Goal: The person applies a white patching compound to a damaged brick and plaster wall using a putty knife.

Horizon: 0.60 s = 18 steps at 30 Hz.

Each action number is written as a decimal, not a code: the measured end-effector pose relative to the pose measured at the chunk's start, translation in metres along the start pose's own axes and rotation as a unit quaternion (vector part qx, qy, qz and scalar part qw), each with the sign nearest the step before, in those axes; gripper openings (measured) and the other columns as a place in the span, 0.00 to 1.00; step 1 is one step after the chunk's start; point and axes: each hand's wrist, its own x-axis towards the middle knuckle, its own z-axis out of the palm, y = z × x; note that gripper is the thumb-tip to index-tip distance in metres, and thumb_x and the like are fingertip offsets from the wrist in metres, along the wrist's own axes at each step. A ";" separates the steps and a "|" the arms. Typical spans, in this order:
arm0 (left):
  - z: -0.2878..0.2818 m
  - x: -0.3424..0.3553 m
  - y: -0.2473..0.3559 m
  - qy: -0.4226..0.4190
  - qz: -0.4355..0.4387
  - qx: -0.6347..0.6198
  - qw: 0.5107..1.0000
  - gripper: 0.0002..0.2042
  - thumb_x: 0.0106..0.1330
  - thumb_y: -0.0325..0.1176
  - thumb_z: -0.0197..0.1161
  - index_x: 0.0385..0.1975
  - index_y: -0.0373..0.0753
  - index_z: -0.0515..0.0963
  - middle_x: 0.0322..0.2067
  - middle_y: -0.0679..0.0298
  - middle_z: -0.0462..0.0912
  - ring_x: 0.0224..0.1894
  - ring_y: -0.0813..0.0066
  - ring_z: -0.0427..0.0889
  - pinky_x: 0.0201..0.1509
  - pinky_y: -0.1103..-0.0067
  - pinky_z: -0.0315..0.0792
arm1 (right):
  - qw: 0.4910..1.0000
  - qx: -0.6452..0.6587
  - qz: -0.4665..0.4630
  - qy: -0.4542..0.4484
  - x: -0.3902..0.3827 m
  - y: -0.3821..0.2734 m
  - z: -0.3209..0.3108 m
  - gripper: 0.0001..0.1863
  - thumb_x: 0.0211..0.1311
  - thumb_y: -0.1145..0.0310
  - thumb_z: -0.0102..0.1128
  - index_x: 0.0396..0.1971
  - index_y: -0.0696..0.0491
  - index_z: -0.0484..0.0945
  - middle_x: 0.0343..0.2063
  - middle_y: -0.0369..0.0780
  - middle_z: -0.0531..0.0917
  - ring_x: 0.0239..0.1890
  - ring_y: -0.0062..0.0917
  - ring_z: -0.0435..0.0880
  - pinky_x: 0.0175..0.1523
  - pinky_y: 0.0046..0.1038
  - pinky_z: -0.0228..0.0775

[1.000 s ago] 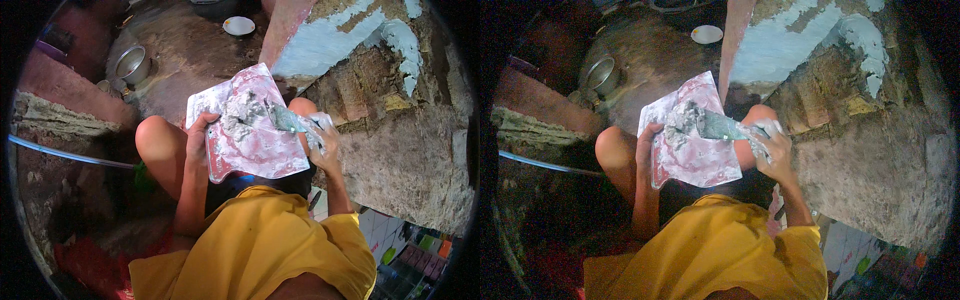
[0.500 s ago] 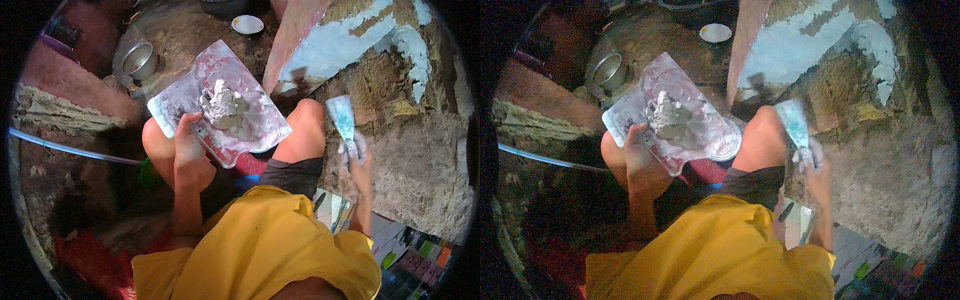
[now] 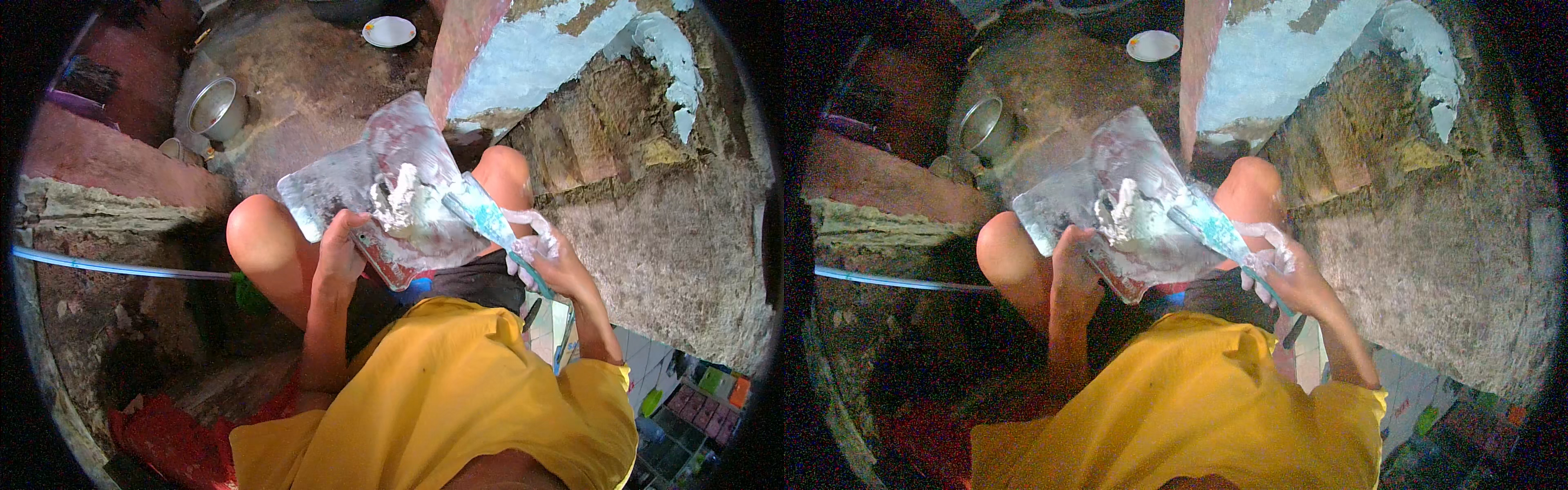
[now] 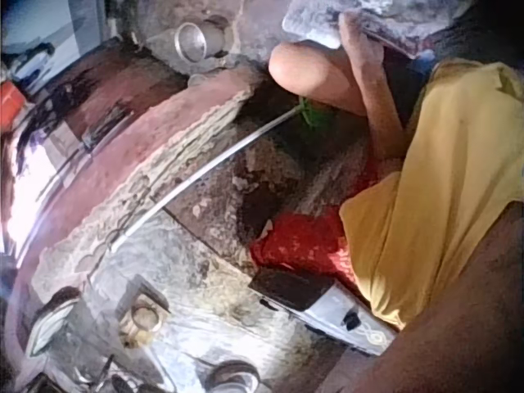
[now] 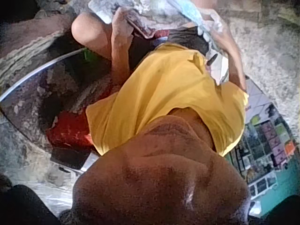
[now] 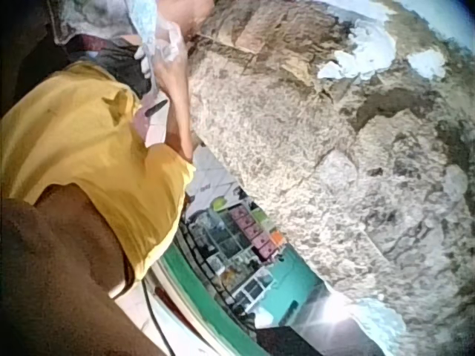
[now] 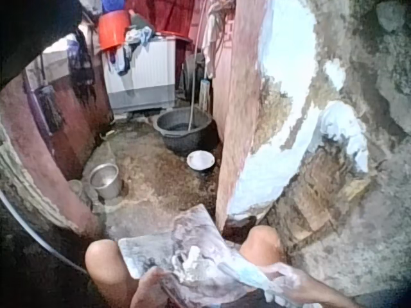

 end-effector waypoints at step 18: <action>-0.042 0.024 0.025 -0.024 0.082 0.424 0.902 0.18 0.64 0.43 0.44 0.35 0.33 0.75 0.36 0.61 0.77 0.38 0.73 0.73 0.46 0.78 0.65 | 0.926 -0.341 -0.145 -0.069 0.054 -0.038 -0.068 0.18 0.47 0.76 0.60 0.42 0.55 0.76 0.35 0.37 0.80 0.35 0.18 0.75 0.39 0.22 0.67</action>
